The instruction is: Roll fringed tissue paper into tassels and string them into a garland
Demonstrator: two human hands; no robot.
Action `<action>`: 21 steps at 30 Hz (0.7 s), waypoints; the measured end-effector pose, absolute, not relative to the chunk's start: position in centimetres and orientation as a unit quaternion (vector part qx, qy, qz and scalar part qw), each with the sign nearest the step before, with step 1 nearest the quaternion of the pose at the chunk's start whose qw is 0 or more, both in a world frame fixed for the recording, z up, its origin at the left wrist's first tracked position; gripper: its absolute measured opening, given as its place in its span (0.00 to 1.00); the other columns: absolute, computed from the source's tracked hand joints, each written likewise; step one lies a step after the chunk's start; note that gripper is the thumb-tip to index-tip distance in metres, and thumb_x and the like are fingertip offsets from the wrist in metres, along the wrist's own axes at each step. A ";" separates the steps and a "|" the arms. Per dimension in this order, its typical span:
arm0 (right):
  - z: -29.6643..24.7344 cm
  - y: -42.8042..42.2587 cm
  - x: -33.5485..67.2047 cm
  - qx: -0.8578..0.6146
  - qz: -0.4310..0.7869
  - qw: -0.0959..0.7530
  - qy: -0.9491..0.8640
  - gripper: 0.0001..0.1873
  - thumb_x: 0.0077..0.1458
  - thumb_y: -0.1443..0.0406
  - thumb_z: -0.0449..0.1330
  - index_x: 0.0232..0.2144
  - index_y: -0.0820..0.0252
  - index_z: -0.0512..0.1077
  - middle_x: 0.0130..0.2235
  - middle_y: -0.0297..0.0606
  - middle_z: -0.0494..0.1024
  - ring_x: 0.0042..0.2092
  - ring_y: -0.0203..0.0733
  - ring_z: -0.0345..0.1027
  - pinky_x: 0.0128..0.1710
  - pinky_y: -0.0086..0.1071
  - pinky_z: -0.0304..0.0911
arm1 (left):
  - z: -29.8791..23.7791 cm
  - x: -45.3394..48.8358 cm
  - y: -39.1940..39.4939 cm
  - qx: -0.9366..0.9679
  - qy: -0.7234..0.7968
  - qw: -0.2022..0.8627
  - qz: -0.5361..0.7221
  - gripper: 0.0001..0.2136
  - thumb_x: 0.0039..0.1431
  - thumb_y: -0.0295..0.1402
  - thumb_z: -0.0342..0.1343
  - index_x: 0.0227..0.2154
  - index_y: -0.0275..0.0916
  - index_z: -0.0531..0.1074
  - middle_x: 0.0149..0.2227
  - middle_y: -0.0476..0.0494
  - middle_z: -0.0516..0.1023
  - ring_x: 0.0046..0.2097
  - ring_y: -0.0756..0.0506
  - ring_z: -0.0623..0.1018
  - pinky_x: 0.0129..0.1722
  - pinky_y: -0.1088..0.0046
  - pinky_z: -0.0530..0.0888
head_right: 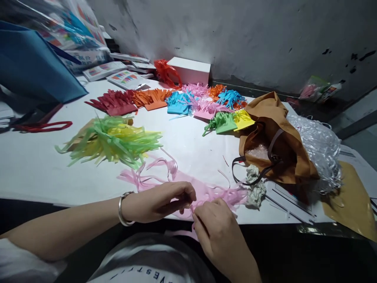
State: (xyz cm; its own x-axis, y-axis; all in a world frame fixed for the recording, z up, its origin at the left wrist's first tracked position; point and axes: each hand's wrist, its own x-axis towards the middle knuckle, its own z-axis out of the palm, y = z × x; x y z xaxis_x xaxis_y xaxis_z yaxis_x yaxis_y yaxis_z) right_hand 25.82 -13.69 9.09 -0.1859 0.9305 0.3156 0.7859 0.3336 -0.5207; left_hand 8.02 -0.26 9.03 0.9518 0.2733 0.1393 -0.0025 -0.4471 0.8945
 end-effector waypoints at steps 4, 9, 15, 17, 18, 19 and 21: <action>9.0 -13.9 25.8 -0.557 0.167 0.299 -0.757 0.11 0.67 0.68 0.50 0.30 0.56 0.65 0.27 0.31 0.68 0.31 0.37 0.61 0.33 0.31 0.58 | 9.4 7.7 -0.2 0.833 0.064 0.540 0.100 0.05 0.68 0.28 0.47 0.42 0.36 0.66 0.37 0.42 0.75 0.32 0.51 0.76 0.31 0.77 0.72; 8.3 -14.4 25.2 -0.574 0.177 0.335 -0.726 0.11 0.67 0.67 0.50 0.32 0.57 0.67 0.28 0.31 0.71 0.32 0.36 0.63 0.34 0.31 0.59 | 8.9 7.5 -0.5 0.792 0.066 0.600 0.098 0.06 0.68 0.33 0.49 0.40 0.36 0.68 0.33 0.44 0.74 0.32 0.50 0.74 0.32 0.76 0.72; 7.9 -14.6 24.1 -0.598 0.115 0.386 -0.693 0.11 0.66 0.69 0.52 0.32 0.57 0.71 0.28 0.32 0.73 0.31 0.37 0.65 0.32 0.31 0.59 | 6.9 8.3 -2.2 0.637 0.141 0.738 0.172 0.10 0.59 0.36 0.63 0.33 0.34 0.71 0.32 0.46 0.74 0.33 0.50 0.75 0.35 0.75 0.74; 7.8 -14.5 23.8 -0.602 0.096 0.390 -0.690 0.10 0.65 0.69 0.52 0.32 0.57 0.71 0.27 0.32 0.73 0.31 0.38 0.65 0.32 0.32 0.59 | 6.6 8.5 -2.6 0.621 0.154 0.743 0.194 0.10 0.57 0.34 0.64 0.33 0.33 0.72 0.32 0.46 0.74 0.33 0.51 0.74 0.35 0.75 0.73; 7.7 -14.5 23.8 -0.602 0.087 0.390 -0.692 0.10 0.65 0.70 0.52 0.33 0.57 0.71 0.27 0.32 0.73 0.31 0.38 0.65 0.33 0.32 0.58 | 6.5 8.5 -2.6 0.618 0.160 0.742 0.203 0.09 0.58 0.34 0.64 0.33 0.33 0.72 0.31 0.47 0.74 0.32 0.51 0.74 0.34 0.76 0.73; 7.6 -14.5 23.7 -0.601 0.078 0.390 -0.693 0.09 0.65 0.70 0.53 0.33 0.58 0.71 0.27 0.32 0.73 0.31 0.38 0.65 0.33 0.32 0.58 | 6.5 8.5 -2.7 0.619 0.165 0.740 0.207 0.09 0.58 0.34 0.64 0.32 0.33 0.73 0.31 0.47 0.74 0.32 0.52 0.74 0.34 0.76 0.73; 7.6 -14.5 23.6 -0.598 0.064 0.389 -0.698 0.09 0.65 0.70 0.53 0.33 0.58 0.70 0.28 0.33 0.73 0.31 0.39 0.65 0.33 0.32 0.58 | 6.7 8.4 -2.6 0.633 0.166 0.727 0.208 0.10 0.59 0.35 0.63 0.32 0.32 0.74 0.30 0.46 0.74 0.30 0.52 0.73 0.32 0.76 0.72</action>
State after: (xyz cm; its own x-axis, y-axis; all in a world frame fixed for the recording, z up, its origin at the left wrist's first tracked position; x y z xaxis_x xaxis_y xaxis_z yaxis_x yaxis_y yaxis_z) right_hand 23.64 -14.46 7.58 0.0180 0.8843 0.4665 0.7845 0.2768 -0.5549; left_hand 8.37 -2.59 6.66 0.8579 0.5134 0.0220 -0.0929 0.1129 0.9892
